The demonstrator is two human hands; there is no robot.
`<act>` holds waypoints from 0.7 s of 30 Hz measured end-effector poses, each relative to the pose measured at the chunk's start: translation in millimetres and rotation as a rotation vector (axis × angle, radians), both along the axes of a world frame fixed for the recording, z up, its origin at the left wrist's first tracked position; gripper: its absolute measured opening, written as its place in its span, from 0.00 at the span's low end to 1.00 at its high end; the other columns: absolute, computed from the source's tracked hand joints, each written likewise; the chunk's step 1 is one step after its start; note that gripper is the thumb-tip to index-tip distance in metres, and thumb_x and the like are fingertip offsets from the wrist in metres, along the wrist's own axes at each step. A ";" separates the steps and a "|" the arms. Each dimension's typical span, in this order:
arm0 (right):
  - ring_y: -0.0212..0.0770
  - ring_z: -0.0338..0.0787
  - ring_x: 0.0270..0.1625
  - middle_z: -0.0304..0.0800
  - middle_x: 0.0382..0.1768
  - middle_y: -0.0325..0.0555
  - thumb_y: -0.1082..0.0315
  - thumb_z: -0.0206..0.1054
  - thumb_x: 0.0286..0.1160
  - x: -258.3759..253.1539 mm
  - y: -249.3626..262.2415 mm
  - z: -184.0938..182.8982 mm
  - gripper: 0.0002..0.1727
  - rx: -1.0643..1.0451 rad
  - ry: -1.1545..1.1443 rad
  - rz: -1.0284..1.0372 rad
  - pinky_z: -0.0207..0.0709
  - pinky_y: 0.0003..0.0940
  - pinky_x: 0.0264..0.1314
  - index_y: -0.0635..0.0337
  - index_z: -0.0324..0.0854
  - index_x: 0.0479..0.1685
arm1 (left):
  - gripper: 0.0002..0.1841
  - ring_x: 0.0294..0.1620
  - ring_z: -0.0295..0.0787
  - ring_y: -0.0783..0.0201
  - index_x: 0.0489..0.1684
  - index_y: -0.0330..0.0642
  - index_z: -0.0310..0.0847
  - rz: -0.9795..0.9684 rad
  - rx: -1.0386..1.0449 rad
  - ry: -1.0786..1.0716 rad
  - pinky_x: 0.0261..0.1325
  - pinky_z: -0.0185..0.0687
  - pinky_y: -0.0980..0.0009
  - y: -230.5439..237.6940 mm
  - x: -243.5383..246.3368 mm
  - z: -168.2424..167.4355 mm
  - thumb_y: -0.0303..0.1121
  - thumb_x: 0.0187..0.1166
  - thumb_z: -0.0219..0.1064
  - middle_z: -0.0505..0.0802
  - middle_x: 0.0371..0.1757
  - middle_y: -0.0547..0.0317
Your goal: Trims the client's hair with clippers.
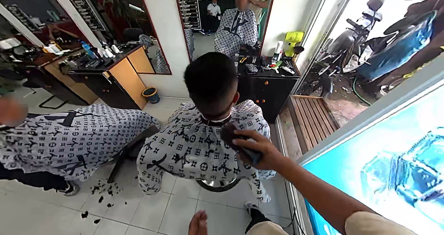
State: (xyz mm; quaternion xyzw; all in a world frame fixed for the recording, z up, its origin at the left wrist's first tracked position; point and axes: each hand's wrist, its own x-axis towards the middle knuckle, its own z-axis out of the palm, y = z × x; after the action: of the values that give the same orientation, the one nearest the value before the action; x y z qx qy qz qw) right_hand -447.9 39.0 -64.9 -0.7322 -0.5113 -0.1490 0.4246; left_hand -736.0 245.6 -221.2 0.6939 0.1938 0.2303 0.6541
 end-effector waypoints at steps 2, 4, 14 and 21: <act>0.45 0.80 0.78 0.80 0.76 0.53 0.56 0.79 0.71 -69.5 38.8 -11.7 0.27 0.108 0.159 0.130 0.78 0.43 0.79 0.46 0.84 0.72 | 0.40 0.71 0.86 0.62 0.82 0.33 0.67 -0.224 -0.262 -0.081 0.68 0.84 0.61 10.6 24.6 58.4 0.63 0.88 0.50 0.89 0.72 0.55; 0.46 0.79 0.79 0.81 0.75 0.57 0.62 0.82 0.67 -116.9 76.8 -20.1 0.29 0.145 0.336 0.300 0.75 0.40 0.82 0.55 0.84 0.70 | 0.56 0.69 0.86 0.64 0.82 0.36 0.63 -0.304 -0.548 -0.119 0.69 0.83 0.59 23.2 43.8 97.1 0.80 0.68 0.55 0.89 0.68 0.59; 0.47 0.85 0.72 0.85 0.68 0.58 0.66 0.79 0.64 -54.7 53.1 58.7 0.29 0.230 0.042 -0.354 0.79 0.45 0.76 0.66 0.84 0.68 | 0.54 0.88 0.68 0.57 0.93 0.41 0.49 -0.332 -0.425 -0.030 0.82 0.70 0.54 122.1 36.0 75.4 0.79 0.78 0.35 0.72 0.89 0.53; 0.50 0.79 0.80 0.78 0.76 0.61 0.66 0.80 0.69 24.9 65.9 24.8 0.31 0.571 -0.104 -0.260 0.75 0.46 0.83 0.69 0.79 0.72 | 0.35 0.83 0.74 0.47 0.87 0.34 0.62 -0.083 -0.107 0.359 0.76 0.72 0.42 157.4 -9.8 -51.0 0.53 0.92 0.42 0.80 0.81 0.39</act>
State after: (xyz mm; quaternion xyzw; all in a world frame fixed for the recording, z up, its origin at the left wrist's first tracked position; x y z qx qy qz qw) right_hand -423.0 104.9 -40.1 -0.6341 -0.3721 -0.3766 0.5636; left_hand -745.8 402.9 -272.2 0.6957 0.2904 0.0651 0.6538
